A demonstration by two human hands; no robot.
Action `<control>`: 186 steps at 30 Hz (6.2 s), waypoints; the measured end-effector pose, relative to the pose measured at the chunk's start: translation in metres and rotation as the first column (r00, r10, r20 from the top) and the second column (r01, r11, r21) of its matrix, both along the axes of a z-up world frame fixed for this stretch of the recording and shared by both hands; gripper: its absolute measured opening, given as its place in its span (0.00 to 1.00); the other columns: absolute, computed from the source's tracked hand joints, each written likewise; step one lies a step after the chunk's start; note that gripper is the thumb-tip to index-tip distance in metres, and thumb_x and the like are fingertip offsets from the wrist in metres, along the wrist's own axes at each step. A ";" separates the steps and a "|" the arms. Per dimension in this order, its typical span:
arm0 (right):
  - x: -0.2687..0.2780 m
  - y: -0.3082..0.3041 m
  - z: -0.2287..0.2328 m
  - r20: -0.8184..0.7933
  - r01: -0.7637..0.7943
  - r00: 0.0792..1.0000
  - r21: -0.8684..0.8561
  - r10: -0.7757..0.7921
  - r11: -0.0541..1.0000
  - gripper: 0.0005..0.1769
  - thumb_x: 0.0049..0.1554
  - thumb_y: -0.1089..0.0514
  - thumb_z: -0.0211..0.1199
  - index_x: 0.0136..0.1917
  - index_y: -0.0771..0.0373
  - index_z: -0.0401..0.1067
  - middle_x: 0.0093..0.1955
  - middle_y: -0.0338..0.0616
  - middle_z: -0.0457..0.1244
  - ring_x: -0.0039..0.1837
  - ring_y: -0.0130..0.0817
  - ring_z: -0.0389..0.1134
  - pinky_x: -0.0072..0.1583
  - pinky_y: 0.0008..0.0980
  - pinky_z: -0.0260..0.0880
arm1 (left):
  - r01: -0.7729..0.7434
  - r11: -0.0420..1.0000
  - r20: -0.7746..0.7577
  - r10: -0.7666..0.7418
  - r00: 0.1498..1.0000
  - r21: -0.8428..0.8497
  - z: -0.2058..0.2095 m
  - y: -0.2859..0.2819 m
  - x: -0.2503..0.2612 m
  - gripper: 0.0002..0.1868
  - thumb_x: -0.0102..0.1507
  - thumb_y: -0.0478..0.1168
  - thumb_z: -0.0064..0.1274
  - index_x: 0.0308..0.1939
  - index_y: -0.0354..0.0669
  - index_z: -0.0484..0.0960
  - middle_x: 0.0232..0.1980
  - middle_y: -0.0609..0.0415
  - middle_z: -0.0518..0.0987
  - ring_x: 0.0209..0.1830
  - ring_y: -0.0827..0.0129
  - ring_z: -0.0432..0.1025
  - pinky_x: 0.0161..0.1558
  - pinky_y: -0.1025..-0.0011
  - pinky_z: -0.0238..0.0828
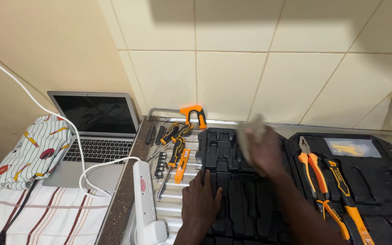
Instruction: The person wipes the interior of an open black toolbox with a cloth. The toolbox contains several tools, including pliers, a hammer, and a tape measure. The person systematically cleans the empty slots and surfaces inside the case.
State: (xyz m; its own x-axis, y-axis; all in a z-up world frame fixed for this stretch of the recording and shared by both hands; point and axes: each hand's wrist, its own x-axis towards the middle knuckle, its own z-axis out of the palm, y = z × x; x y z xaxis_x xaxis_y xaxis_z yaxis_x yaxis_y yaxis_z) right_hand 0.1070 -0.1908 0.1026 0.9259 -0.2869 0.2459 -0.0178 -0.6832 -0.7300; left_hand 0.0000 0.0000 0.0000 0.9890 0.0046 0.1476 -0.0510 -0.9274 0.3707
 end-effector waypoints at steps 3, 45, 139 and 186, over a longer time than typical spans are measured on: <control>0.048 0.044 -0.041 -0.202 -0.179 0.976 -0.538 0.080 0.824 0.52 0.60 0.26 0.48 0.75 0.75 0.60 0.81 0.62 0.50 0.82 0.59 0.47 0.74 0.59 0.48 | -0.001 0.999 0.036 -0.001 0.999 0.043 -0.005 0.000 0.001 0.37 0.65 0.62 0.50 0.73 0.47 0.66 0.69 0.45 0.68 0.61 0.50 0.69 0.53 0.48 0.66; 0.034 0.106 -0.107 0.000 -0.348 0.928 -0.365 0.373 0.863 0.40 0.48 0.63 0.55 0.74 0.42 0.65 0.65 0.46 0.66 0.53 0.60 0.69 0.47 0.59 0.68 | 0.065 0.997 -0.033 -0.067 0.997 -0.047 0.014 0.004 -0.005 0.38 0.67 0.59 0.47 0.76 0.49 0.58 0.66 0.46 0.68 0.59 0.46 0.65 0.52 0.47 0.62; -0.005 -0.093 -0.102 0.123 -0.135 0.970 -0.440 0.208 0.888 0.29 0.53 0.60 0.53 0.68 0.52 0.72 0.49 0.55 0.71 0.50 0.62 0.71 0.48 0.56 0.68 | -0.003 0.996 0.104 -0.006 0.995 0.088 -0.004 -0.004 -0.004 0.34 0.64 0.60 0.51 0.70 0.50 0.69 0.67 0.45 0.71 0.61 0.51 0.69 0.52 0.48 0.68; -0.128 -0.110 -0.068 -0.365 -0.311 0.928 -0.645 0.076 0.698 0.39 0.54 0.68 0.55 0.76 0.40 0.62 0.67 0.43 0.67 0.60 0.42 0.75 0.52 0.48 0.78 | -0.024 0.996 0.114 0.014 0.993 0.088 -0.001 -0.006 -0.007 0.35 0.64 0.58 0.51 0.71 0.46 0.68 0.58 0.46 0.76 0.56 0.50 0.71 0.50 0.47 0.69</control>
State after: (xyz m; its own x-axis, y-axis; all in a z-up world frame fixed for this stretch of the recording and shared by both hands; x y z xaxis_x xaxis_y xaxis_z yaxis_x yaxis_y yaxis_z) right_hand -0.0212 -0.3009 0.0344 0.9989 0.0448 0.0117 0.0452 -0.9980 -0.0433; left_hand -0.0074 -0.0062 -0.0008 0.9659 0.0047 0.2588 -0.0703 -0.9576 0.2795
